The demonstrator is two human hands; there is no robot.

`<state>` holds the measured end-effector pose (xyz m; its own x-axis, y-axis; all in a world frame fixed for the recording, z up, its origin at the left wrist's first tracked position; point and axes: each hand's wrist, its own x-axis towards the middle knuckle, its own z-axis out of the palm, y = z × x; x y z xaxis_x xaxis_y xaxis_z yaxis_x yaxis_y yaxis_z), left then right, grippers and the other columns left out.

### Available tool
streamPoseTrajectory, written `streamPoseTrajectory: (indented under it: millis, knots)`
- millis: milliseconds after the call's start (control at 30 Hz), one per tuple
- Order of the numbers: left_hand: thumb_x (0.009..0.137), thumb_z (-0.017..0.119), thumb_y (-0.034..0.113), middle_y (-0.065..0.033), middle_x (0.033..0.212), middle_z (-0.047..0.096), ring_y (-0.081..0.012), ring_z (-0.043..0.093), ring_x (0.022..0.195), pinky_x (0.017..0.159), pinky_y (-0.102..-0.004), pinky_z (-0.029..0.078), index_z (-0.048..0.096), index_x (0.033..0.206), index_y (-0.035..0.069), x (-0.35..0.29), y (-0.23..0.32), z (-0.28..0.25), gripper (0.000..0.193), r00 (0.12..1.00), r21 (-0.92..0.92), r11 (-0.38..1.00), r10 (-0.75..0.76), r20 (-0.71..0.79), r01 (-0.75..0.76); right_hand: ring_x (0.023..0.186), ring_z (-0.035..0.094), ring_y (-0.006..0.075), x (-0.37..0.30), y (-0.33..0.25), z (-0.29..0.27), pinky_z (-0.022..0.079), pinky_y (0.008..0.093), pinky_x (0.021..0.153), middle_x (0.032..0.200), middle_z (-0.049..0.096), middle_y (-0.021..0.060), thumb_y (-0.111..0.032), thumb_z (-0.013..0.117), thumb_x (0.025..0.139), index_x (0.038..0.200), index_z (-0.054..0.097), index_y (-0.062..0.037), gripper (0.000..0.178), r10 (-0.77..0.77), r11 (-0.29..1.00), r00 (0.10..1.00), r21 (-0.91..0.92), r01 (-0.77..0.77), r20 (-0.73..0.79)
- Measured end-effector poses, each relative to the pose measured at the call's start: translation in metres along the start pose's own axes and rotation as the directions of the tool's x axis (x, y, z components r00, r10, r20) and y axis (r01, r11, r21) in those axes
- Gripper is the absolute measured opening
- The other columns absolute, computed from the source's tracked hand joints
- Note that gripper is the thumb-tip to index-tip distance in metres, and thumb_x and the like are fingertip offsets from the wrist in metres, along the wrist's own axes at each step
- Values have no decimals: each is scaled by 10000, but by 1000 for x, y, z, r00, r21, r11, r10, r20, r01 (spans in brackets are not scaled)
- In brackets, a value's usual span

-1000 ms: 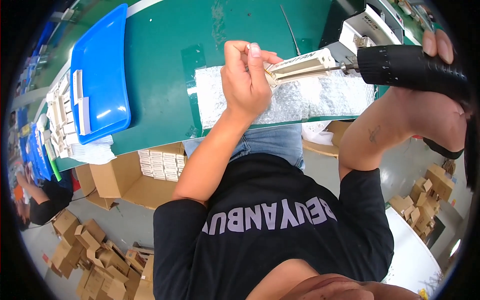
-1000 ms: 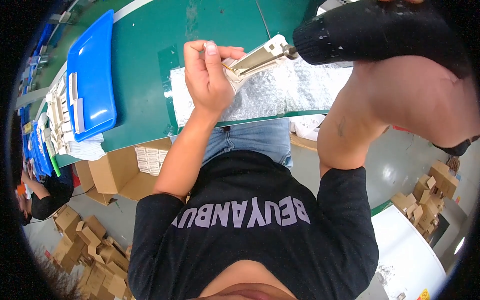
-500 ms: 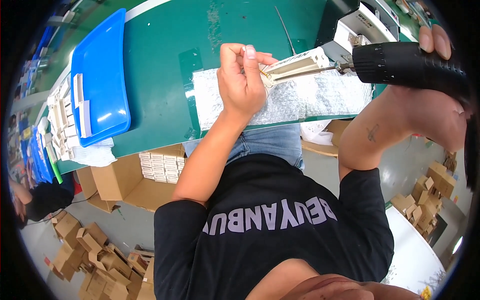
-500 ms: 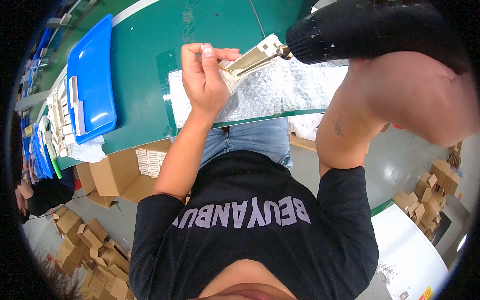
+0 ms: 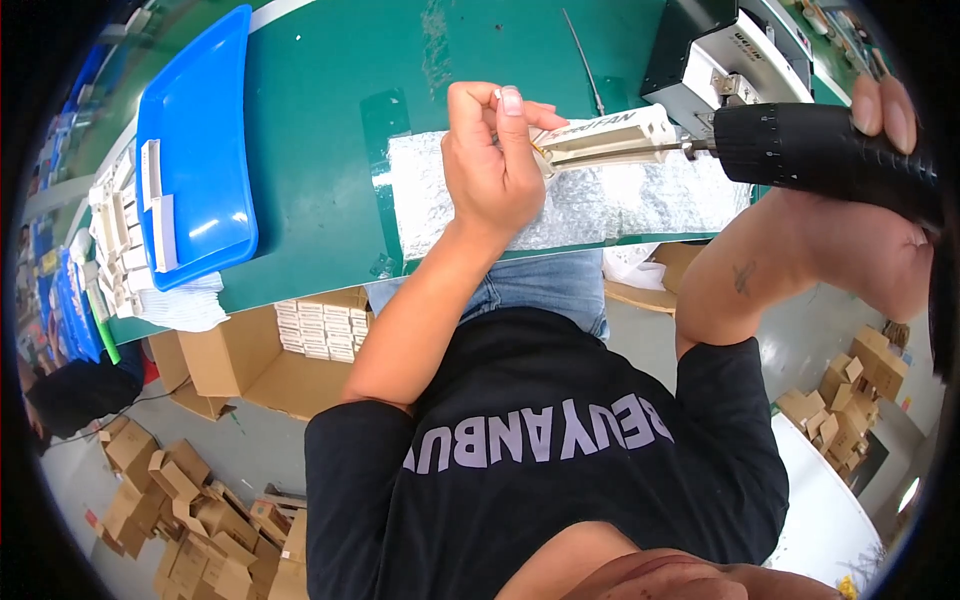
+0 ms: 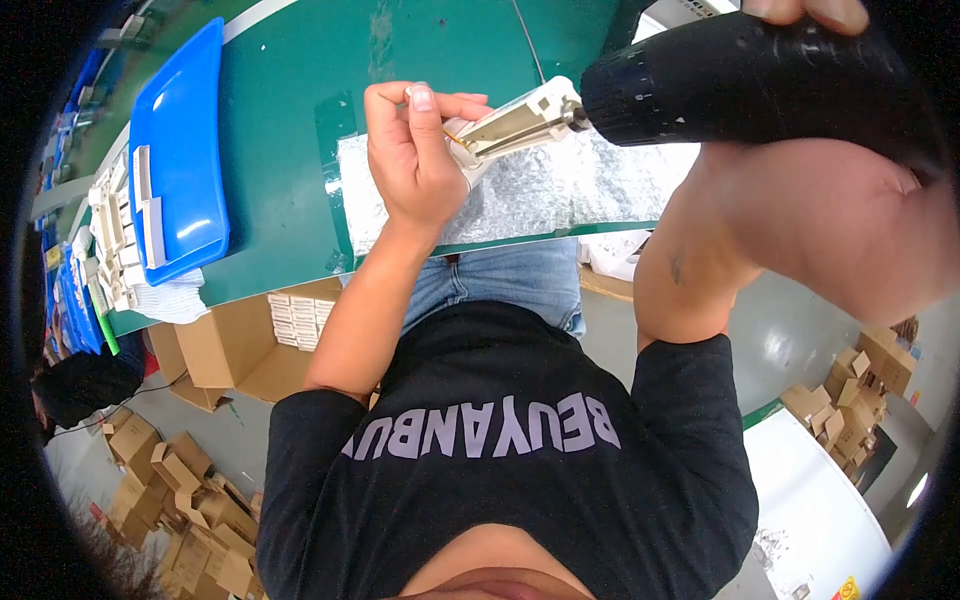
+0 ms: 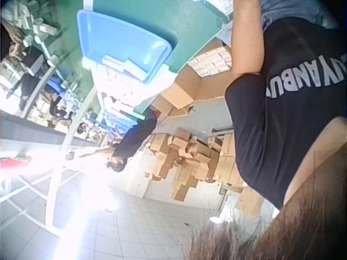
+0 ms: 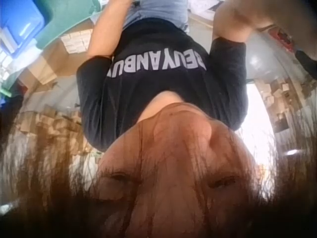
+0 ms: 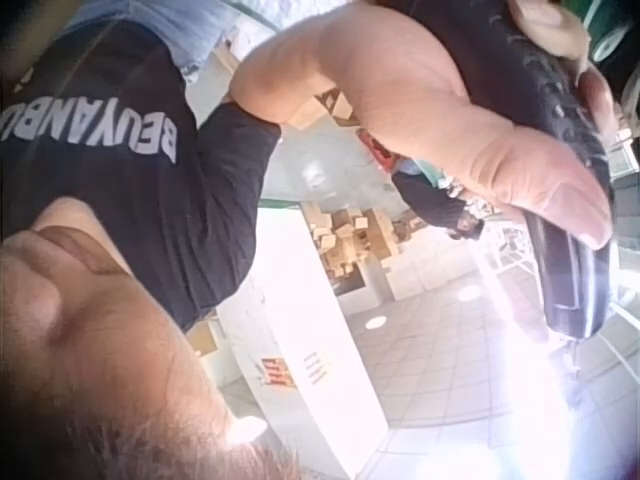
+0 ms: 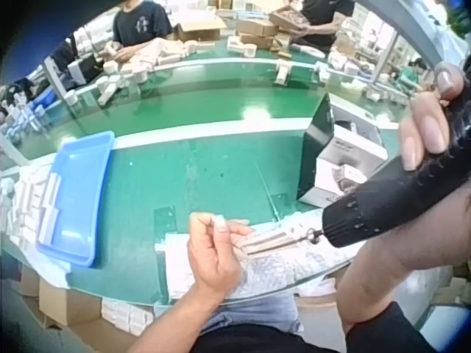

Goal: The person assembles plastic electronic housing components by hand, attaching a base plate and wires to the housing.

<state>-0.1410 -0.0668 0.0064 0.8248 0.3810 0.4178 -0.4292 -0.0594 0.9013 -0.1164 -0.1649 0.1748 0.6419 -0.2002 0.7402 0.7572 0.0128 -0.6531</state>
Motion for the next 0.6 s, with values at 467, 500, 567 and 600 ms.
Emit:
streamPoseTrajectory:
  millis: [467,500,567,600]
  knots:
    - [1022,420,131,-119,717,685,-155,670,711,631,-257,496,417,945,1,8,5,6,152,994,-47,996,-70,82,74,683,534,239,41,13,-38,459,339,655,811,524,184,-382,545,813,986,524,102,515,-138,990,987,-9,138,-76]
    - [1024,430,143,-128,742,688,-171,678,756,677,-274,507,424,946,2,10,5,1,162,983,-49,990,-128,131,135,626,548,171,38,-1,-30,465,276,555,814,559,129,-301,539,900,1060,500,46,385,-126,991,986,31,130,-109]
    - [1028,445,161,-164,836,693,-231,683,915,830,-337,516,439,969,1,10,6,-14,171,941,-50,970,-218,260,239,641,544,152,45,-17,-48,470,259,561,860,549,106,-283,577,883,1095,483,46,403,26,907,998,421,-1,-54]
    - [1028,428,132,-169,889,695,-271,675,970,886,-362,501,453,990,2,6,14,-18,137,933,-28,983,-161,322,180,712,525,202,57,-23,-86,468,304,668,904,503,139,-346,621,779,1057,489,101,543,124,701,988,697,-150,88]
